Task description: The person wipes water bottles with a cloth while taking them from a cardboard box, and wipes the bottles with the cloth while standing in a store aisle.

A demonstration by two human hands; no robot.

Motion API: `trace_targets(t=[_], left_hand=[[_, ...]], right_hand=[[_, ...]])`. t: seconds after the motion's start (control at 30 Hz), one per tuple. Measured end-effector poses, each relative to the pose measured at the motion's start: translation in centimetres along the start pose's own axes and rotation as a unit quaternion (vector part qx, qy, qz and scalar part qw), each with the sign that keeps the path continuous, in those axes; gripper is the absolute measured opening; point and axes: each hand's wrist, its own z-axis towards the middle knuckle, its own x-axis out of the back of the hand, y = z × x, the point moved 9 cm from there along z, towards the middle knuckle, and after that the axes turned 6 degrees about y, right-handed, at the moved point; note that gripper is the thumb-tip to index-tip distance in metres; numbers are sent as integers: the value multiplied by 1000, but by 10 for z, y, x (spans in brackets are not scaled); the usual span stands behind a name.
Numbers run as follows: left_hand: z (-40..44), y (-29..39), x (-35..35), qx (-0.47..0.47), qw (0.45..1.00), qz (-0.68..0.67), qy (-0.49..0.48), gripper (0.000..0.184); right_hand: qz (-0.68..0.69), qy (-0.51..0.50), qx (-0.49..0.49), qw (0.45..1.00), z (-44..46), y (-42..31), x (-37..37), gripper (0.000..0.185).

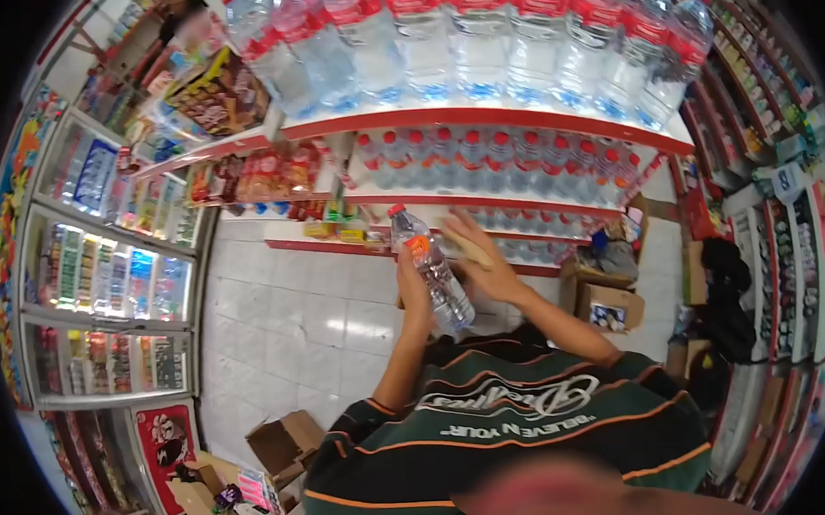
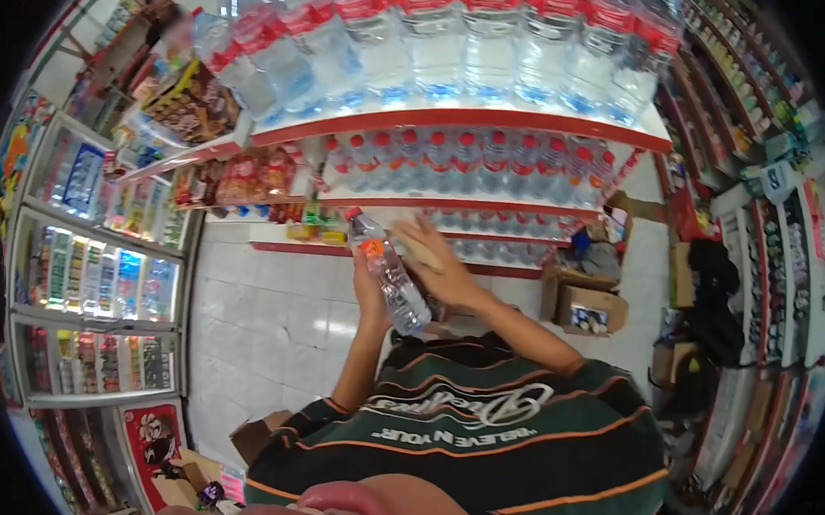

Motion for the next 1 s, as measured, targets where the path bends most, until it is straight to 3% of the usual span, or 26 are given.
trace_targets(t=[0.1,0.13,0.2,0.27,0.3,0.33,0.37,0.4,0.47,0.53,0.6,0.7,0.73,0.8,0.83,0.87,0.93,1.0], left_hand=[[-19,-24,-3,51,995,73,-54,64],[-18,-23,0,70,994,64,-47,64],[-10,15,8,-25,999,26,4,67],[11,34,22,-26,999,8,-25,70],[33,25,29,20,997,-9,-79,69],[31,30,19,64,989,-20,-131,68],[29,35,22,44,996,19,-73,68],[16,42,8,36,996,10,-79,68],[-10,48,-1,-29,985,149,-76,69],[-18,30,-4,63,995,52,-54,62],[2,34,-11,37,994,23,-96,61],[-4,54,-24,86,991,-66,-81,53],[-2,52,-28,77,991,-70,-82,53],[5,35,-28,52,995,19,-89,52],[-5,21,-33,85,990,48,-102,54],[-17,15,-38,38,990,91,-103,56],[-29,1,-47,10,997,39,-70,60],[-6,-6,-44,-25,997,26,-65,60]], right_hand=[[2,60,5,998,5,-8,-18,58],[19,34,-2,999,-1,-11,-30,58],[91,-12,-14,996,-22,-27,-51,53],[23,-53,9,998,-41,-35,-61,63],[8,-58,10,998,-38,-28,-60,63],[36,13,-4,999,-28,-16,-51,61],[67,84,-12,994,-18,-4,-41,60],[131,134,-24,982,1,-11,-36,63],[-34,131,43,990,17,-26,-44,66],[-32,106,31,993,19,-49,-57,65],[-47,50,44,997,3,-52,-59,65],[-70,-45,36,996,-26,-69,-63,57],[-71,-49,45,995,-23,-64,-57,57],[4,71,32,997,-7,-42,-25,65],[72,98,18,992,8,-52,-15,66],[74,88,23,993,16,-53,-13,66],[-49,40,55,996,25,-56,-14,70],[-49,7,75,996,11,-59,-9,70]])
